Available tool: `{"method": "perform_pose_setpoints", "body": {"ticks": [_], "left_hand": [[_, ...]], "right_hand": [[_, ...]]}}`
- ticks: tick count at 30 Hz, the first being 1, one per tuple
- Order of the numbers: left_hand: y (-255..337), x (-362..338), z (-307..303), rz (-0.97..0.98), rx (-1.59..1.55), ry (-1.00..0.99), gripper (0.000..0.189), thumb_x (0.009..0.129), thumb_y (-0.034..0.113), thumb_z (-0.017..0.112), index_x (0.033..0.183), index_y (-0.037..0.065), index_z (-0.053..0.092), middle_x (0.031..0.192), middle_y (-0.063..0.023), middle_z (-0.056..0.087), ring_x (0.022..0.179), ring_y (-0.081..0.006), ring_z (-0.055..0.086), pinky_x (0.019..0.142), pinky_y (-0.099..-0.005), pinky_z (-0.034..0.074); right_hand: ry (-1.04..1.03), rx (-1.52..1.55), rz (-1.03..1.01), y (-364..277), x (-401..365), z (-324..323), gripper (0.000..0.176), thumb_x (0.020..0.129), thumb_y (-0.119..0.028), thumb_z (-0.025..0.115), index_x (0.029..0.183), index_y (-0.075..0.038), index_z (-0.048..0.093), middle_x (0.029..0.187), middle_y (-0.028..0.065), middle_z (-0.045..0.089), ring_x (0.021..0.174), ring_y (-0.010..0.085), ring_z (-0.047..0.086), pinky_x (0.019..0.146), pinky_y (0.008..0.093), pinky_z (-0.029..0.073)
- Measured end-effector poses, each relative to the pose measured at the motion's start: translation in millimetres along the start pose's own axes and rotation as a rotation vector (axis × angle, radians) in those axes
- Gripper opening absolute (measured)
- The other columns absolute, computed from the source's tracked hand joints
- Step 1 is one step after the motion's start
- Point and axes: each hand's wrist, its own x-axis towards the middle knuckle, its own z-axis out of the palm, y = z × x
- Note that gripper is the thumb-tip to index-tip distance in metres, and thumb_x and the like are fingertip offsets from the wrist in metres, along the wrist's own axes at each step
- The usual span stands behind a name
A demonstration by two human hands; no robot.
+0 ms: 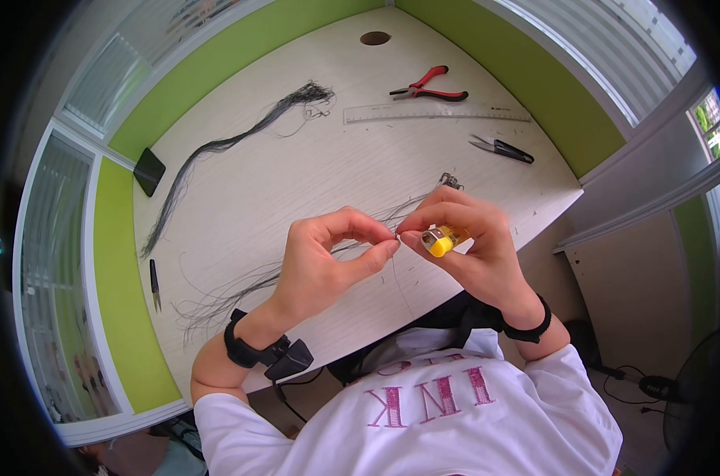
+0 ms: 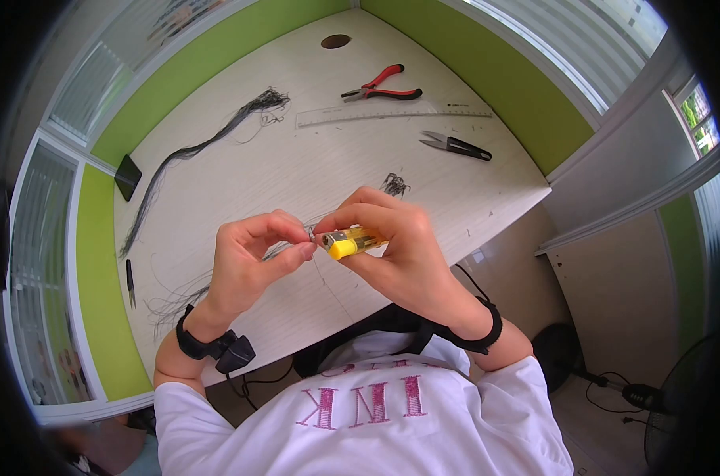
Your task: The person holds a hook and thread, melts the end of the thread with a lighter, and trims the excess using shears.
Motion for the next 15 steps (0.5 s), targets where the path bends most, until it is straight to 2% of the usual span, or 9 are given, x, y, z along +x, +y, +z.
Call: {"method": "perform_pose_setpoints", "body": {"ticks": [11,15], "left_hand": [[-0.1,-1.1,0.7,0.032,0.094,-0.002,0.008,0.075,0.004,0.070,0.081,0.000,0.068,0.081,-0.0059,0.066,0.078,-0.0106,0.059,0.073,-0.0239,0.046],[0.8,-1.7,3.2,0.082,0.128,0.065,0.007,0.073,0.004,0.070,0.078,0.001,0.067,0.080,-0.0055,0.065,0.077,-0.0113,0.060,0.073,-0.0240,0.046]], "right_hand": [[-0.038,0.045,0.019,-1.0,0.8,1.6,0.015,0.074,-0.001,0.065,0.089,0.000,0.062,0.082,0.0067,0.058,0.075,0.0160,0.057,0.065,0.0267,0.044],[-0.051,0.045,0.042,0.7,-1.8,1.7,0.015,0.075,0.000,0.062,0.089,0.002,0.060,0.083,0.0066,0.056,0.077,0.0160,0.057,0.067,0.0264,0.044]]}}
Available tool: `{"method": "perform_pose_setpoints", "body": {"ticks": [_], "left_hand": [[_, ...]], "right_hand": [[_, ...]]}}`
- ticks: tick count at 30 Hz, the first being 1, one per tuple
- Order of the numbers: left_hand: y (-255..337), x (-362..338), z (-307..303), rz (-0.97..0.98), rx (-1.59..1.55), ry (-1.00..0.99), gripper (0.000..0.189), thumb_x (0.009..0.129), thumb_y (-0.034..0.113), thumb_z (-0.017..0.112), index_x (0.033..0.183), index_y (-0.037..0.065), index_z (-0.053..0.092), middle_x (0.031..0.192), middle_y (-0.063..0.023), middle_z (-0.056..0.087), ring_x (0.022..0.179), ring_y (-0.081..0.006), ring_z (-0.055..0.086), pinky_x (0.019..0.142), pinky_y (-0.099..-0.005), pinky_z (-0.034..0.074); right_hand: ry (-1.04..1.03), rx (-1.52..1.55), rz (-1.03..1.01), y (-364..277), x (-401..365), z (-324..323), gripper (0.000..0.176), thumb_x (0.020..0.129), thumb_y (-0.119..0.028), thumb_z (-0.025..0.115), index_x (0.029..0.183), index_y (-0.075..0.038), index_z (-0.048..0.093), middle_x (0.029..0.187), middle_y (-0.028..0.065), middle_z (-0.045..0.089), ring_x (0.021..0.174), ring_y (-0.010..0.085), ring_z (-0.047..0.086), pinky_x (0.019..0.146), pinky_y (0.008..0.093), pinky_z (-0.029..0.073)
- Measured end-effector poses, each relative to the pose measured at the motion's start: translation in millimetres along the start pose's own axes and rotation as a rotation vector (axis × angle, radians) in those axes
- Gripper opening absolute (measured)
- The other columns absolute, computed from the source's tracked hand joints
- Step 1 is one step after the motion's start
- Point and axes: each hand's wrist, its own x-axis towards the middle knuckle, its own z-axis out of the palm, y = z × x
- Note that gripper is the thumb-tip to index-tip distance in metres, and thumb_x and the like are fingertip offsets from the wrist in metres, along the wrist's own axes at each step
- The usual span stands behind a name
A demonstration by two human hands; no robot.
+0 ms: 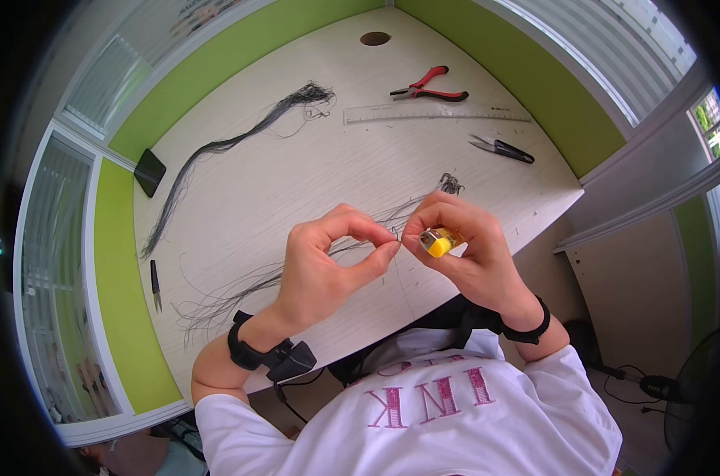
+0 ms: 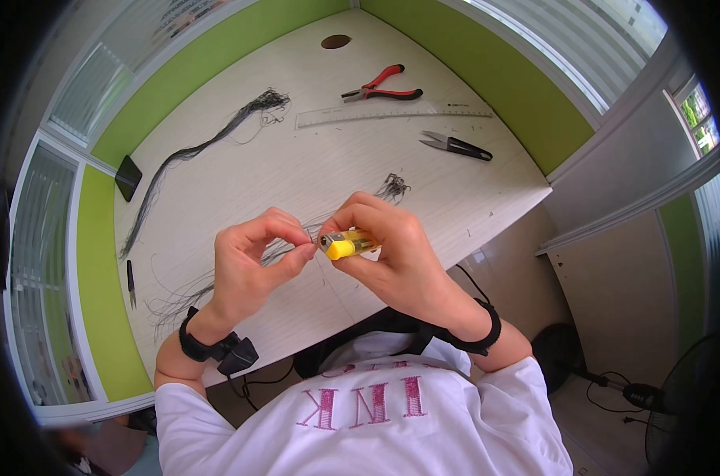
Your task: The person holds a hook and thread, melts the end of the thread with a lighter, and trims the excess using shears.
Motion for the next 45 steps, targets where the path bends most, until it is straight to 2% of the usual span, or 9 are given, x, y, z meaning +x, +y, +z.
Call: {"method": "perform_pose_setpoints", "body": {"ticks": [4,20,22,26,29,31,38,44,45], "left_hand": [[0.7,0.7,-0.4,0.046,0.049,0.041,0.006,0.072,0.003,0.070,0.077,0.002,0.067,0.080,-0.0056,0.065,0.076,-0.0120,0.061,0.072,-0.0242,0.046],[3.2,1.0,1.8,0.182,0.203,0.091,0.008,0.070,0.000,0.071,0.075,0.003,0.066,0.078,-0.0063,0.064,0.072,-0.0140,0.062,0.066,-0.0249,0.048],[3.2,0.8,1.9,0.191,0.225,0.082,0.009,0.069,0.000,0.072,0.075,0.003,0.065,0.077,-0.0064,0.064,0.072,-0.0145,0.062,0.065,-0.0251,0.048],[3.9,1.0,3.7,0.213,0.244,0.072,0.011,0.068,0.000,0.073,0.075,0.003,0.065,0.077,-0.0064,0.064,0.071,-0.0145,0.062,0.064,-0.0250,0.048],[6.5,1.4,3.7,0.177,0.258,0.069,0.011,0.068,0.003,0.074,0.075,0.003,0.065,0.077,-0.0061,0.064,0.071,-0.0145,0.062,0.066,-0.0259,0.048],[10.6,2.5,3.3,0.028,0.259,0.015,0.011,0.069,0.005,0.075,0.076,0.003,0.066,0.079,-0.0062,0.065,0.072,-0.0148,0.062,0.068,-0.0271,0.047],[-2.7,1.4,0.6,0.031,0.078,-0.029,0.012,0.072,0.007,0.073,0.083,0.002,0.069,0.082,-0.0072,0.066,0.075,-0.0134,0.062,0.070,-0.0264,0.047],[-1.9,1.2,-0.9,-0.085,-0.011,-0.058,0.011,0.076,0.006,0.070,0.084,-0.001,0.068,0.080,-0.0060,0.066,0.076,-0.0117,0.062,0.072,-0.0235,0.047],[-0.5,1.5,-0.4,-0.126,-0.076,-0.059,0.012,0.076,0.006,0.069,0.084,-0.002,0.068,0.080,-0.0061,0.066,0.076,-0.0117,0.062,0.073,-0.0233,0.048]], "right_hand": [[0.049,0.081,0.018,1.9,-1.2,-1.8,0.015,0.074,0.001,0.061,0.089,0.001,0.060,0.085,0.0064,0.056,0.077,0.0152,0.057,0.068,0.0256,0.044],[0.055,0.006,-0.012,-2.6,3.0,-0.7,0.017,0.070,0.001,0.066,0.087,0.000,0.063,0.083,0.0078,0.058,0.073,0.0174,0.058,0.065,0.0268,0.045],[0.102,-0.012,-0.015,-7.9,5.2,0.2,0.006,0.077,-0.002,0.065,0.082,-0.001,0.064,0.081,0.0035,0.059,0.074,0.0114,0.055,0.064,0.0240,0.042],[0.055,-0.044,-0.033,-5.5,7.8,-0.5,0.007,0.076,-0.002,0.065,0.082,-0.001,0.064,0.081,0.0036,0.058,0.074,0.0114,0.055,0.065,0.0241,0.042],[0.033,-0.039,-0.016,-5.1,8.8,-1.2,0.010,0.073,-0.001,0.065,0.082,-0.001,0.064,0.081,0.0034,0.059,0.074,0.0114,0.056,0.065,0.0244,0.042],[0.057,0.024,0.020,-4.4,8.8,-1.7,0.012,0.071,-0.001,0.066,0.083,-0.001,0.064,0.080,0.0034,0.059,0.074,0.0117,0.056,0.066,0.0247,0.042],[-0.022,-0.060,0.049,-6.4,10.4,-7.6,0.012,0.071,-0.003,0.067,0.082,-0.001,0.065,0.078,0.0038,0.058,0.072,0.0131,0.056,0.066,0.0250,0.042],[-0.026,-0.033,0.031,-3.6,9.4,-8.3,0.012,0.076,-0.007,0.069,0.085,-0.001,0.065,0.080,0.0039,0.058,0.074,0.0132,0.055,0.065,0.0250,0.042],[0.049,-0.037,0.054,-4.4,8.7,-10.2,0.013,0.077,-0.007,0.069,0.088,-0.001,0.065,0.083,0.0040,0.058,0.076,0.0136,0.055,0.066,0.0244,0.042]]}}
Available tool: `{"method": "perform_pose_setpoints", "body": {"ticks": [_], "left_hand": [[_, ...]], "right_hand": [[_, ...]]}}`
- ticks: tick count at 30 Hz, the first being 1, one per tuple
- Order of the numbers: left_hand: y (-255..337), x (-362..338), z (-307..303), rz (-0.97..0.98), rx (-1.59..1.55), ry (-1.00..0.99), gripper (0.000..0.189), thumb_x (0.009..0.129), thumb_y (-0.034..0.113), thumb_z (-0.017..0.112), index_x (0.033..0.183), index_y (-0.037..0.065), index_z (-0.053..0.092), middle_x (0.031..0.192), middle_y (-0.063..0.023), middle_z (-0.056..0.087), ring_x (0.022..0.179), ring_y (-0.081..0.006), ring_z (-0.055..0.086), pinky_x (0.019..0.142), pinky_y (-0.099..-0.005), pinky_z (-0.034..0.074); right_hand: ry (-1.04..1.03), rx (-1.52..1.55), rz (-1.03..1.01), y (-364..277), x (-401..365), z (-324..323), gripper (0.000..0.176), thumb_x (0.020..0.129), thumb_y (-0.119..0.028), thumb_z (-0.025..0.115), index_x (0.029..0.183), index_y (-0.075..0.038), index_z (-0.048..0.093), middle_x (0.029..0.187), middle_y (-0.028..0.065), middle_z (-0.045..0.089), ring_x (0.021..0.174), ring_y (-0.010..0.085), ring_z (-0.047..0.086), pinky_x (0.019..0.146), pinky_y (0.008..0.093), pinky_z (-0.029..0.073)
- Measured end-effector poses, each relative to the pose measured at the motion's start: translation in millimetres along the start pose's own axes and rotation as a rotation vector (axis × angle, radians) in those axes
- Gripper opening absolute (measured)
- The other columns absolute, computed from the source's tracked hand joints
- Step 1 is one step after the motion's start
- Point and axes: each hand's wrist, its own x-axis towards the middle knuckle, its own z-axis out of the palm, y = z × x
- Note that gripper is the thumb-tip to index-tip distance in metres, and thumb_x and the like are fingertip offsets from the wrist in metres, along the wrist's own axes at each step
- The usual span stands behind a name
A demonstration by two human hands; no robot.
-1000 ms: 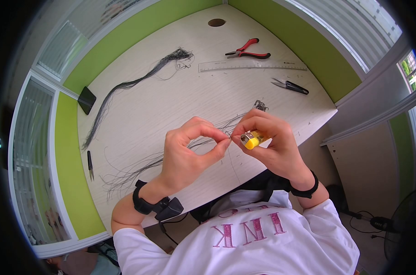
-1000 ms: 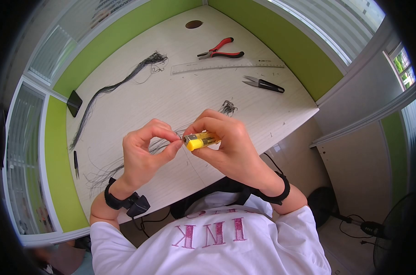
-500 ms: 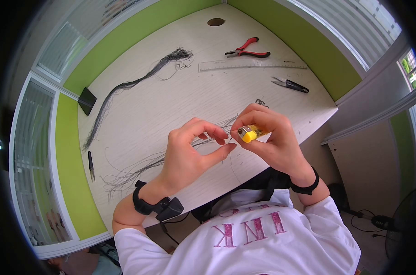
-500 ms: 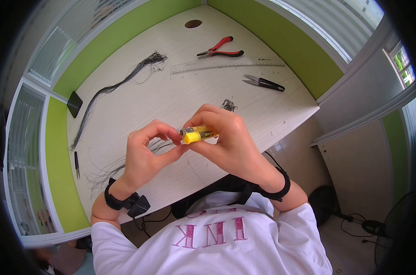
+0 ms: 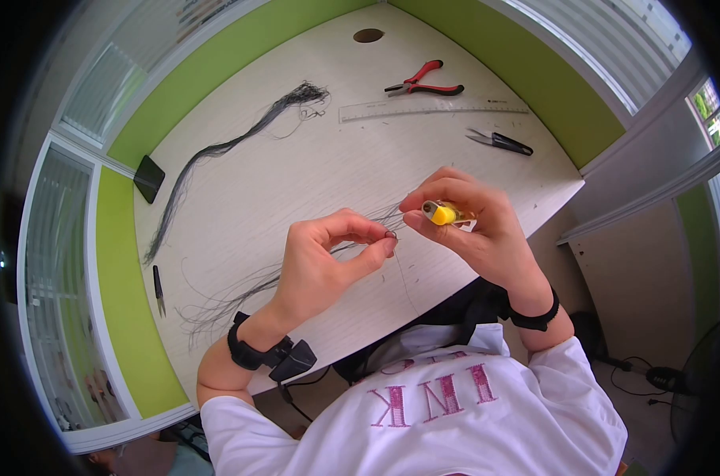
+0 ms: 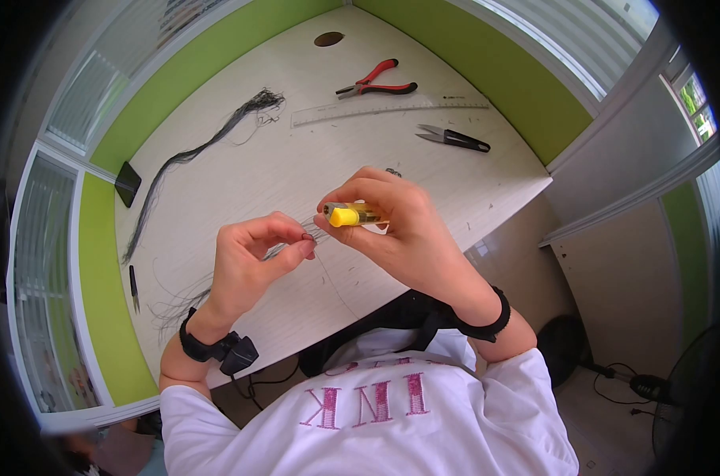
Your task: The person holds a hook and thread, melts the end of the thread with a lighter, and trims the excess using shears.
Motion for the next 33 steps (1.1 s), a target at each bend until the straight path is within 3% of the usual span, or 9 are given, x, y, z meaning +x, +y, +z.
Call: {"method": "perform_pose_setpoints", "body": {"ticks": [2,5,7,12,23,25,29,33], "left_hand": [[2.9,0.2,-1.0,-0.040,-0.067,-0.003,0.012,0.077,0.006,0.069,0.084,-0.003,0.067,0.080,-0.0063,0.066,0.076,-0.0118,0.063,0.074,-0.0232,0.048],[5.1,0.7,-2.2,-0.104,-0.145,-0.002,0.014,0.079,0.006,0.067,0.087,-0.005,0.066,0.080,-0.0086,0.066,0.076,-0.0132,0.064,0.075,-0.0242,0.049],[5.2,1.2,-0.7,-0.110,-0.228,0.028,0.008,0.078,0.001,0.063,0.084,-0.004,0.064,0.077,-0.0080,0.062,0.072,-0.0140,0.060,0.069,-0.0263,0.049],[5.4,1.2,0.9,-0.129,-0.273,0.062,0.007,0.077,0.001,0.061,0.082,-0.003,0.063,0.075,-0.0074,0.061,0.070,-0.0138,0.058,0.068,-0.0271,0.048],[2.4,-0.9,-3.2,-0.043,-0.367,0.057,0.009,0.078,0.001,0.064,0.085,-0.004,0.063,0.077,-0.0080,0.063,0.073,-0.0142,0.061,0.075,-0.0275,0.049],[7.9,-1.6,0.1,-0.058,-0.329,0.090,0.005,0.077,0.002,0.059,0.080,-0.002,0.061,0.076,-0.0078,0.059,0.069,-0.0133,0.055,0.068,-0.0273,0.046],[5.8,-0.9,-0.9,-0.048,-0.340,0.088,0.006,0.077,0.002,0.059,0.082,-0.002,0.060,0.076,-0.0071,0.059,0.070,-0.0130,0.055,0.068,-0.0275,0.046],[3.4,-1.3,-2.1,-0.031,-0.352,0.073,0.007,0.078,0.003,0.060,0.083,-0.001,0.060,0.077,-0.0066,0.059,0.070,-0.0125,0.055,0.068,-0.0276,0.046]], "right_hand": [[0.073,-0.002,0.025,3.5,-1.8,-3.8,0.014,0.078,-0.008,0.068,0.090,-0.001,0.064,0.086,0.0041,0.057,0.077,0.0139,0.055,0.067,0.0239,0.043],[0.250,-0.349,-0.037,26.4,-9.6,-13.6,0.024,0.080,-0.010,0.066,0.100,-0.001,0.056,0.096,0.0107,0.054,0.087,0.0222,0.060,0.078,0.0309,0.050],[0.275,-0.465,-0.041,34.9,-14.8,-22.7,0.024,0.081,-0.009,0.065,0.101,-0.002,0.055,0.098,0.0119,0.054,0.088,0.0257,0.059,0.076,0.0336,0.049],[0.307,-0.844,-0.047,61.1,-24.1,-39.6,0.024,0.076,-0.005,0.063,0.099,-0.002,0.057,0.098,0.0121,0.053,0.089,0.0300,0.053,0.078,0.0386,0.043],[0.239,-0.981,0.017,55.9,-25.8,-43.6,0.024,0.075,-0.010,0.064,0.098,-0.005,0.059,0.098,0.0091,0.054,0.091,0.0272,0.050,0.083,0.0385,0.038],[0.213,-0.936,-0.008,54.1,-26.0,-47.1,0.027,0.076,-0.012,0.065,0.100,-0.004,0.059,0.101,0.0102,0.055,0.095,0.0276,0.051,0.084,0.0381,0.039],[0.277,-0.836,0.029,51.7,-11.4,-62.3,0.029,0.078,-0.013,0.065,0.104,-0.003,0.058,0.106,0.0113,0.055,0.098,0.0286,0.052,0.084,0.0387,0.039],[0.340,-1.069,-0.057,74.9,9.0,-86.4,0.029,0.080,-0.011,0.062,0.107,-0.001,0.057,0.109,0.0123,0.055,0.099,0.0299,0.052,0.084,0.0395,0.042]]}}
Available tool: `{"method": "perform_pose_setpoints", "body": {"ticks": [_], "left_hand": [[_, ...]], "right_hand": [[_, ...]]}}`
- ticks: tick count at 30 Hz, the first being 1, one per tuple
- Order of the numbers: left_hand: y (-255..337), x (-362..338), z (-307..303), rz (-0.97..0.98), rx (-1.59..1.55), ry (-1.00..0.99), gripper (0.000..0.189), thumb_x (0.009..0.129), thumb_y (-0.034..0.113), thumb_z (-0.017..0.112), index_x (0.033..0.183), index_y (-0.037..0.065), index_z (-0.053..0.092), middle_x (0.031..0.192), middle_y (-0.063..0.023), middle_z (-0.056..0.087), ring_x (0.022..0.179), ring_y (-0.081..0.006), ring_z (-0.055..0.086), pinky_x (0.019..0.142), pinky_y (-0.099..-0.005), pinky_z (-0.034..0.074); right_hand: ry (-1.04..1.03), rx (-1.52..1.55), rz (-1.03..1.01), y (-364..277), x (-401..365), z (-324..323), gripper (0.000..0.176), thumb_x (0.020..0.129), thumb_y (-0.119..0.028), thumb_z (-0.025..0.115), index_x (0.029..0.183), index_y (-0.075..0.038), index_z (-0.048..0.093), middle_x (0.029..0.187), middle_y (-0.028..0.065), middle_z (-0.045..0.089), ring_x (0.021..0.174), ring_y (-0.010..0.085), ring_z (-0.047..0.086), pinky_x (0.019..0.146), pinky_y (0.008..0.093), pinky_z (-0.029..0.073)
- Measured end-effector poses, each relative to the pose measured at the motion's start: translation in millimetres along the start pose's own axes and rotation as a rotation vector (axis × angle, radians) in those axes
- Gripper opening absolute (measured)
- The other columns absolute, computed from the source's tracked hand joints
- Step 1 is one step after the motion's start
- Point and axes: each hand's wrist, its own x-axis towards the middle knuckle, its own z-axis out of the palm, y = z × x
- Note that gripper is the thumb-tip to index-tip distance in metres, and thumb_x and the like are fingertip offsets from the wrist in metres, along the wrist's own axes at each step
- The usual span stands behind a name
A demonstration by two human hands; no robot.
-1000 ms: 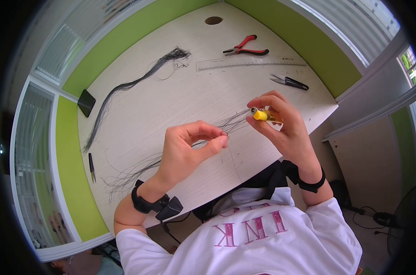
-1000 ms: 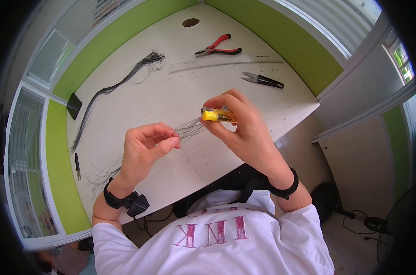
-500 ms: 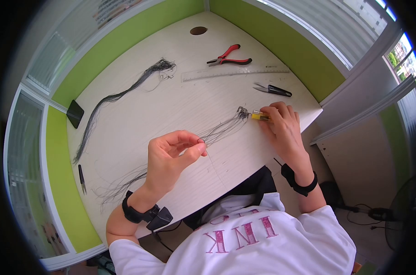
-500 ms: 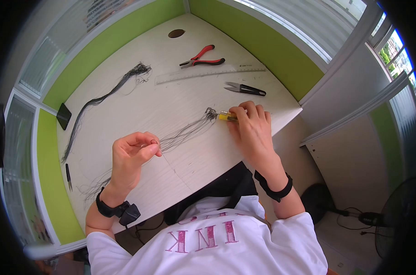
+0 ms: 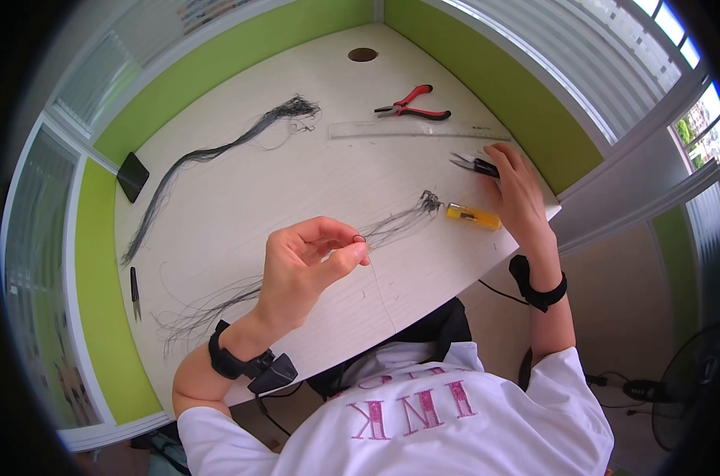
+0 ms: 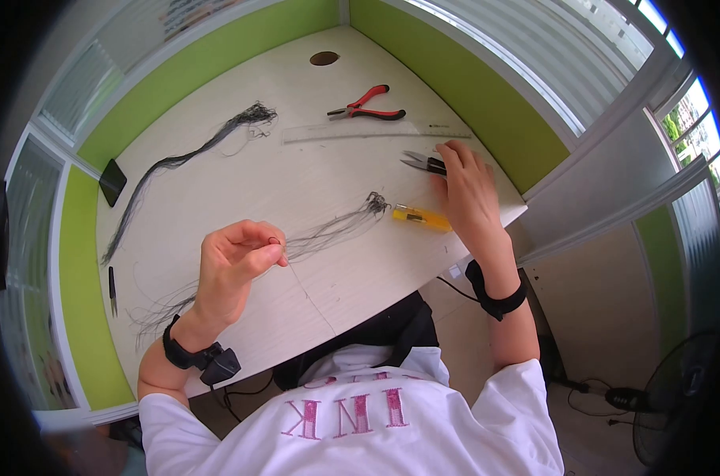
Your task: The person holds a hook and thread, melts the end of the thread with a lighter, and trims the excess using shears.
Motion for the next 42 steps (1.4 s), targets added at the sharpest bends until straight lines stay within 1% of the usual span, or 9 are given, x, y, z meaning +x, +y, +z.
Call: {"method": "perform_pose_setpoints", "body": {"ticks": [3,5,9,12,14,16,19,28,42], "left_hand": [[0.7,0.5,-0.6,0.001,-0.008,-0.002,0.006,0.078,0.004,0.060,0.083,-0.001,0.060,0.078,-0.0065,0.059,0.071,-0.0123,0.055,0.069,-0.0277,0.046],[1.7,0.6,0.2,-0.008,-0.012,0.014,0.006,0.079,0.004,0.059,0.083,0.000,0.060,0.078,-0.0065,0.059,0.072,-0.0122,0.055,0.070,-0.0279,0.046],[3.2,2.0,1.6,-0.082,-0.099,0.041,0.005,0.079,0.004,0.059,0.082,0.001,0.060,0.079,-0.0056,0.060,0.075,-0.0117,0.055,0.073,-0.0285,0.044],[1.7,3.8,-0.8,-0.088,-0.108,0.027,0.004,0.079,0.004,0.059,0.083,0.003,0.061,0.084,-0.0056,0.060,0.081,-0.0116,0.054,0.078,-0.0293,0.042],[-0.5,3.7,-1.6,-0.085,-0.094,0.010,0.005,0.079,0.005,0.059,0.083,0.004,0.062,0.088,-0.0061,0.060,0.086,-0.0117,0.053,0.080,-0.0295,0.041],[-2.1,4.2,-2.3,-0.035,-0.112,-0.025,0.006,0.079,0.005,0.058,0.083,0.005,0.062,0.101,-0.0077,0.059,0.094,-0.0122,0.051,0.086,-0.0291,0.039],[-6.9,5.0,-3.5,0.026,-0.222,-0.037,0.006,0.081,0.003,0.061,0.086,0.001,0.063,0.106,-0.0088,0.058,0.096,-0.0116,0.053,0.085,-0.0255,0.041],[-3.2,0.9,-2.2,-0.082,-0.356,-0.092,0.008,0.082,0.005,0.054,0.085,0.002,0.061,0.110,-0.0103,0.055,0.095,-0.0164,0.056,0.089,-0.0350,0.044],[-6.0,1.9,-4.7,-0.072,-0.396,-0.141,0.007,0.080,0.001,0.057,0.086,-0.001,0.061,0.105,-0.0097,0.055,0.096,-0.0150,0.054,0.089,-0.0301,0.044]], "right_hand": [[-0.097,-0.139,-0.094,10.4,5.8,4.5,0.028,0.081,-0.008,0.061,0.107,0.000,0.056,0.107,0.0124,0.055,0.101,0.0295,0.052,0.084,0.0384,0.043],[-0.246,-0.121,0.041,8.0,6.2,2.4,0.029,0.081,-0.006,0.059,0.108,0.002,0.054,0.105,0.0144,0.054,0.100,0.0299,0.051,0.084,0.0379,0.043],[-0.199,-0.099,0.047,2.4,3.4,1.9,0.025,0.088,-0.009,0.054,0.110,0.003,0.051,0.101,0.0161,0.052,0.089,0.0307,0.055,0.080,0.0365,0.044],[-0.092,0.220,0.121,-34.9,-2.5,-21.7,0.025,0.091,-0.009,0.053,0.111,0.004,0.049,0.097,0.0099,0.052,0.082,0.0202,0.054,0.075,0.0300,0.044],[-0.206,0.975,0.293,-71.1,-12.8,-36.8,0.023,0.091,-0.009,0.054,0.109,0.005,0.049,0.097,0.0078,0.050,0.079,0.0129,0.052,0.071,0.0226,0.041],[-0.298,1.315,0.328,-102.9,-26.6,-39.6,0.025,0.094,-0.015,0.052,0.112,0.003,0.050,0.091,0.0021,0.049,0.077,0.0049,0.045,0.066,0.0188,0.037],[-0.339,1.272,0.176,-115.1,-40.4,-23.1,0.031,0.095,-0.026,0.049,0.109,0.002,0.052,0.077,-0.0023,0.050,0.067,0.0042,0.040,0.059,0.0194,0.034],[-0.204,1.121,0.119,-137.9,-40.6,-2.3,0.021,0.090,-0.020,0.058,0.092,0.000,0.055,0.059,0.0006,0.049,0.052,0.0071,0.040,0.048,0.0216,0.034],[-0.207,1.024,0.036,-139.4,-34.7,-6.8,0.022,0.087,-0.022,0.063,0.089,-0.001,0.059,0.059,0.0059,0.055,0.048,0.0130,0.050,0.046,0.0247,0.039]]}}
